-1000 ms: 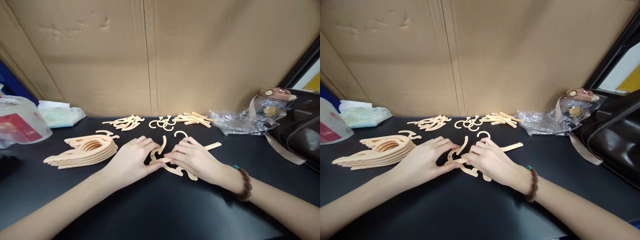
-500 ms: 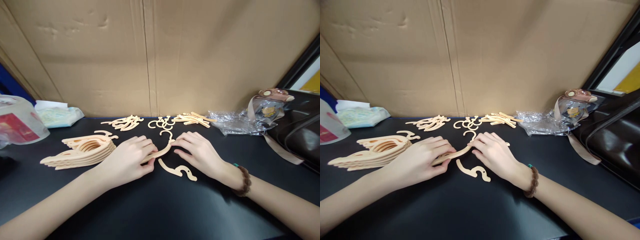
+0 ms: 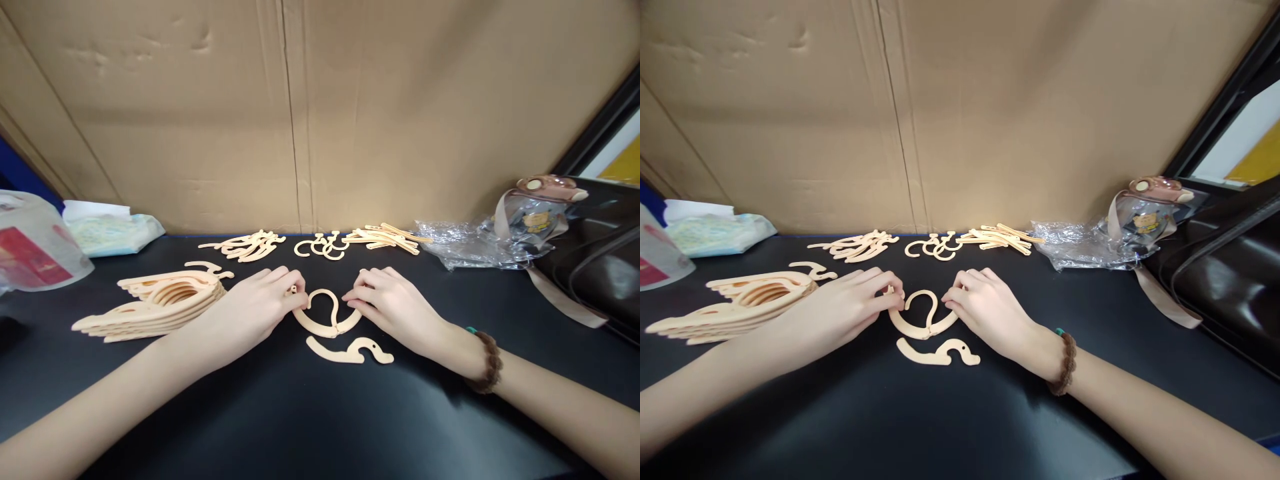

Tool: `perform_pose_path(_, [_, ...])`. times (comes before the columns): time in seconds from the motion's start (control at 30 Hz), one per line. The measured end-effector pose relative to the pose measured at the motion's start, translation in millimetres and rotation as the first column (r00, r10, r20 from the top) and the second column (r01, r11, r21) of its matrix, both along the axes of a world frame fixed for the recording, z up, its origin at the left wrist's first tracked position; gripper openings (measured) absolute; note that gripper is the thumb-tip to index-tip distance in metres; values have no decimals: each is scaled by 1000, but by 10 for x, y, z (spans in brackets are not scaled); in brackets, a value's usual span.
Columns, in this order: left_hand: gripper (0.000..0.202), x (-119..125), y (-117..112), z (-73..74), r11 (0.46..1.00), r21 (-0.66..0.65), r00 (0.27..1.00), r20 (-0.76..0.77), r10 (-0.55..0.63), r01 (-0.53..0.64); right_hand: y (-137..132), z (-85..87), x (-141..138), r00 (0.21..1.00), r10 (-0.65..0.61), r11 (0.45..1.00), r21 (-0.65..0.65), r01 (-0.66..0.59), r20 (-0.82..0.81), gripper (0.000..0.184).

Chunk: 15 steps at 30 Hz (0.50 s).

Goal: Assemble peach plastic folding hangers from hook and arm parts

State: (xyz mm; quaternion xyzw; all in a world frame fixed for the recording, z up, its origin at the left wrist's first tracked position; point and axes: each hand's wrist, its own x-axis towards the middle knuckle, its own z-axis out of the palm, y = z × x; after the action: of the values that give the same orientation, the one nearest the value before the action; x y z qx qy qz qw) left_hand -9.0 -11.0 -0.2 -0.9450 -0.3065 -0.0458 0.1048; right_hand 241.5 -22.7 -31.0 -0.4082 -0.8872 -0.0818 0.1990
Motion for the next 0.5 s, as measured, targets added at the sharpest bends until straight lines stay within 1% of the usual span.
perform_pose_path(0.1, [28,1,5,-20,999,36,1000,15,20,-21,-31,6,-16,997,82,996,-34,-82,-5,22])
perform_pose_path(0.2, [24,-5,13,-42,998,50,998,52,42,-45,-89,39,-36,985,163,980,-107,-168,-60,24])
perform_pose_path(0.27, [23,-1,10,-47,998,48,995,86,46,-50,-140,71,-55,975,201,969,-126,-212,-96,24])
perform_pose_path(0.37, [25,31,-21,-44,1000,-14,989,144,11,-10,-224,120,-93,955,272,953,-101,-284,-121,20])
perform_pose_path(0.47, [29,72,-64,-54,989,-123,980,190,-54,78,-291,155,-129,932,355,927,-99,-361,-80,31])
perform_pose_path(0.5, [30,80,-74,-63,984,-150,979,193,-65,95,-301,163,-134,924,378,918,-107,-381,-52,30])
